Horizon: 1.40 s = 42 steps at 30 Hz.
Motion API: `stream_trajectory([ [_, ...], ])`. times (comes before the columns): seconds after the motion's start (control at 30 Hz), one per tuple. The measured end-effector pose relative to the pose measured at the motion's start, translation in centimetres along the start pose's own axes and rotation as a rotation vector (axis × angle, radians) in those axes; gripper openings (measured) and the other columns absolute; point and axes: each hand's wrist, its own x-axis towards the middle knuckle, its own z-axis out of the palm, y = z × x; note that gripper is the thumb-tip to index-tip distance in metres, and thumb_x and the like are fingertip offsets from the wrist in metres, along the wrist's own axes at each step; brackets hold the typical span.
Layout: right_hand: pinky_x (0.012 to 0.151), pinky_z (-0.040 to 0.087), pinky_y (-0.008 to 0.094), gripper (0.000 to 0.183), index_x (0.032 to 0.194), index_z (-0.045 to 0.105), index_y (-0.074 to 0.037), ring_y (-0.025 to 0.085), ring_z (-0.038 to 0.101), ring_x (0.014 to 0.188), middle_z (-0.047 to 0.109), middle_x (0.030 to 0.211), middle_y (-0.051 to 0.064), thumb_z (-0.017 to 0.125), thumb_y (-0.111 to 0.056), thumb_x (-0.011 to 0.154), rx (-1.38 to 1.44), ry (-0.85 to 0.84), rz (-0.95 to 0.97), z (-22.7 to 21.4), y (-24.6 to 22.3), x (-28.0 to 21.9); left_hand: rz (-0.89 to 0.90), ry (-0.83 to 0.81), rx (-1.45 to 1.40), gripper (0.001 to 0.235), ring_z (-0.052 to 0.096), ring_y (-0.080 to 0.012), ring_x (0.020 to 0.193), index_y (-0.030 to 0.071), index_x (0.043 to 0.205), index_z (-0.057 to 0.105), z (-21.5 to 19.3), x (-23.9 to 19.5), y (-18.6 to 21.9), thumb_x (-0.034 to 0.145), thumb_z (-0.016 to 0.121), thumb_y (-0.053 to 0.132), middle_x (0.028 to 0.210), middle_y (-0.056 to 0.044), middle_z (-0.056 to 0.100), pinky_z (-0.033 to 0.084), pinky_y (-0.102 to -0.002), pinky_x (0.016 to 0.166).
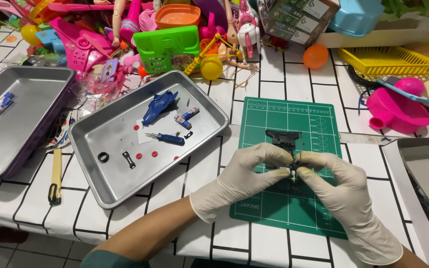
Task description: Assembling the motor and gear components into a toy car chassis and applying lubricant.
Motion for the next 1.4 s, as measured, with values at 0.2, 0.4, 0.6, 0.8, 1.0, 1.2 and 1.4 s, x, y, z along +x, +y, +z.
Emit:
stream_trajectory([
  [0.2, 0.106, 0.052, 0.033, 0.021, 0.114, 0.071, -0.003, 0.023, 0.069, 0.109, 0.072, 0.113, 0.011, 0.068, 0.004, 0.094, -0.114, 0.067, -0.097, -0.7, -0.8, 1.0, -0.158, 0.000, 0.397, 0.018, 0.068, -0.0227, 0.100, 0.008, 0.115, 0.063, -1.8, 0.6, -1.3, 0.098, 0.063, 0.011, 0.111, -0.007, 0.071, 0.056, -0.034, 0.087],
  [0.4, 0.103, 0.053, 0.033, 0.020, 0.117, 0.071, -0.003, 0.023, 0.069, 0.107, 0.072, 0.114, 0.012, 0.067, -0.001, 0.097, -0.185, 0.066, -0.137, -0.6, -0.2, 1.0, -0.090, 0.007, 0.783, 0.015, 0.066, -0.0241, 0.080, 0.013, 0.108, 0.064, -3.8, 1.8, -0.2, 0.095, 0.070, 0.019, 0.098, -0.007, 0.067, 0.053, -0.038, 0.062],
  [0.6, 0.087, 0.055, 0.028, 0.016, 0.109, 0.073, -0.005, 0.019, 0.070, 0.099, 0.073, 0.105, 0.008, 0.071, -0.001, 0.094, -0.203, 0.053, -0.111, -0.4, -0.4, 0.8, -0.156, 0.010, 1.122, 0.021, 0.058, -0.0315, 0.060, 0.014, 0.096, 0.062, -6.6, 2.6, 0.1, 0.096, 0.071, 0.032, 0.078, -0.008, 0.060, 0.045, -0.046, 0.051],
  [0.8, 0.091, 0.054, 0.030, 0.012, 0.102, 0.070, -0.003, 0.020, 0.068, 0.096, 0.072, 0.101, 0.009, 0.069, 0.007, 0.095, -0.204, 0.066, -0.132, -0.4, -0.5, 0.7, -0.303, -0.024, 1.234, 0.025, 0.061, -0.0311, 0.061, 0.011, 0.090, 0.066, -8.4, 3.3, 0.9, 0.099, 0.066, 0.034, 0.077, -0.009, 0.063, 0.049, -0.046, 0.048],
  [1.0, 0.100, 0.055, 0.035, 0.011, 0.101, 0.071, 0.003, 0.026, 0.070, 0.101, 0.072, 0.106, 0.016, 0.071, 0.012, 0.094, -0.253, 0.079, -0.205, -0.7, -1.5, 0.9, -0.459, 0.061, 1.135, 0.019, 0.062, -0.0250, 0.069, 0.017, 0.088, 0.069, -11.1, 3.6, 3.8, 0.095, 0.070, 0.035, 0.081, -0.002, 0.068, 0.049, -0.045, 0.055],
  [1.2, 0.086, 0.049, 0.031, 0.020, 0.111, 0.075, -0.002, 0.021, 0.065, 0.103, 0.072, 0.107, 0.011, 0.068, 0.012, 0.098, -0.285, 0.068, -0.070, -1.7, -1.2, 1.4, -0.558, -0.052, 1.270, 0.014, 0.071, -0.0286, 0.087, 0.025, 0.101, 0.079, -18.2, 0.8, 5.7, 0.092, 0.070, 0.028, 0.094, 0.001, 0.075, 0.052, -0.047, 0.064],
  [1.4, 0.082, 0.049, 0.030, 0.017, 0.105, 0.076, -0.002, 0.021, 0.066, 0.102, 0.073, 0.105, 0.010, 0.069, 0.010, 0.095, -0.287, 0.025, -0.055, -1.6, -1.5, 1.6, -1.189, -0.213, 0.951, 0.028, 0.075, -0.0235, 0.101, 0.019, 0.112, 0.080, -18.8, -1.0, 10.3, 0.084, 0.081, 0.021, 0.112, -0.005, 0.080, 0.054, -0.034, 0.100],
])
